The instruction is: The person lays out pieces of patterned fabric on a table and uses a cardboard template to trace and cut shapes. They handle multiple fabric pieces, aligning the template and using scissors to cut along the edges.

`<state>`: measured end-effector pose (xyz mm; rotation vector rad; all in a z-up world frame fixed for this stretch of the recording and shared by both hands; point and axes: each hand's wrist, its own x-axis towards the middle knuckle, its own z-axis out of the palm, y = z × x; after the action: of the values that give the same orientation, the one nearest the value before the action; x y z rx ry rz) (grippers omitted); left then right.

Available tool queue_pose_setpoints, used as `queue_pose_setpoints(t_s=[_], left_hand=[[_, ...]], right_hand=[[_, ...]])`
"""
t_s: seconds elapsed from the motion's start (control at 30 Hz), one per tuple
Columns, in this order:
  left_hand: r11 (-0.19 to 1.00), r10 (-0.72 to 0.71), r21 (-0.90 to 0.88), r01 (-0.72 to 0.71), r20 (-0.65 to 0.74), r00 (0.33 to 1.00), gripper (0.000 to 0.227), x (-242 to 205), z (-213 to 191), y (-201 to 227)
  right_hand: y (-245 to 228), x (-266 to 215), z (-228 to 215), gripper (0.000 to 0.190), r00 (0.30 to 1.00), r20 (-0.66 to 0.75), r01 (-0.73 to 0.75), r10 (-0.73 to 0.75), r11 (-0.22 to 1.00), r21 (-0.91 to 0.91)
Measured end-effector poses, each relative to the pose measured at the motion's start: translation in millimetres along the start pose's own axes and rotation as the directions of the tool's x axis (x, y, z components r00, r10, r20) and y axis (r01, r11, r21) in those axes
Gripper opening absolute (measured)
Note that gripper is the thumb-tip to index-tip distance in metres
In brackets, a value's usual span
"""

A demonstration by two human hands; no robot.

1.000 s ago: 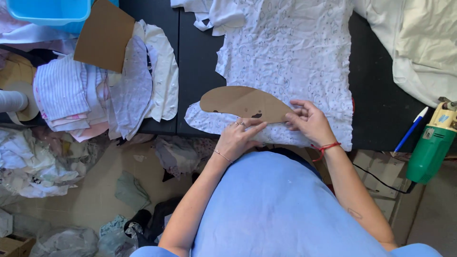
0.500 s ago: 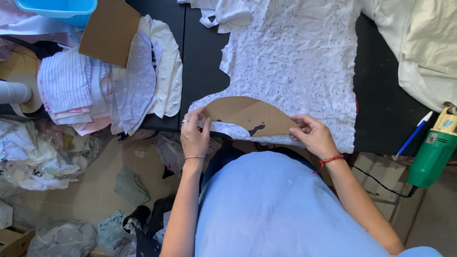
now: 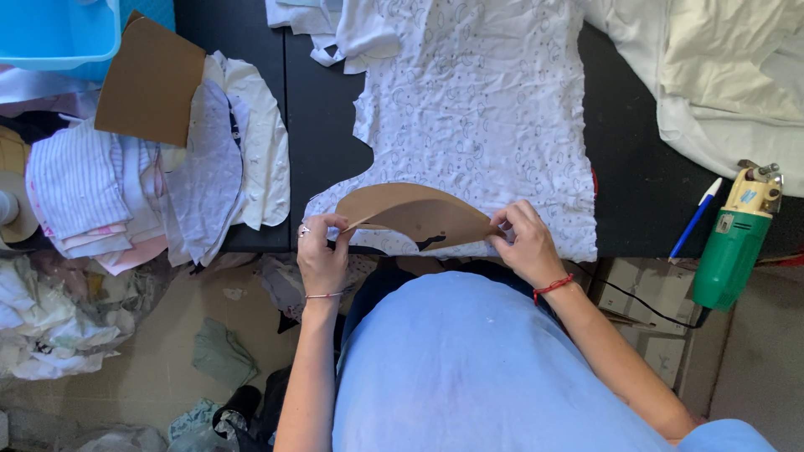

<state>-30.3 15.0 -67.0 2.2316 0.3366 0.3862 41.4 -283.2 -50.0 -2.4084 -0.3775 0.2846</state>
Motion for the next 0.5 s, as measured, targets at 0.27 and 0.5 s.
queue_pose_setpoints(t_s=[0.27, 0.5], left_hand=[[0.94, -0.066, -0.337, 0.051, -0.031, 0.997, 0.028, 4.0, -17.5, 28.9], [0.621, -0.235, -0.778, 0.099, -0.064, 0.97, 0.02, 14.8, -22.8, 40.0]], right_hand=[[-6.8, 1.4, -16.4, 0.012, 0.981, 0.05, 0.182, -0.188, 0.977, 0.107], [-10.9, 8.6, -53.3, 0.008, 0.994, 0.061, -0.109, 0.091, 0.807, 0.58]])
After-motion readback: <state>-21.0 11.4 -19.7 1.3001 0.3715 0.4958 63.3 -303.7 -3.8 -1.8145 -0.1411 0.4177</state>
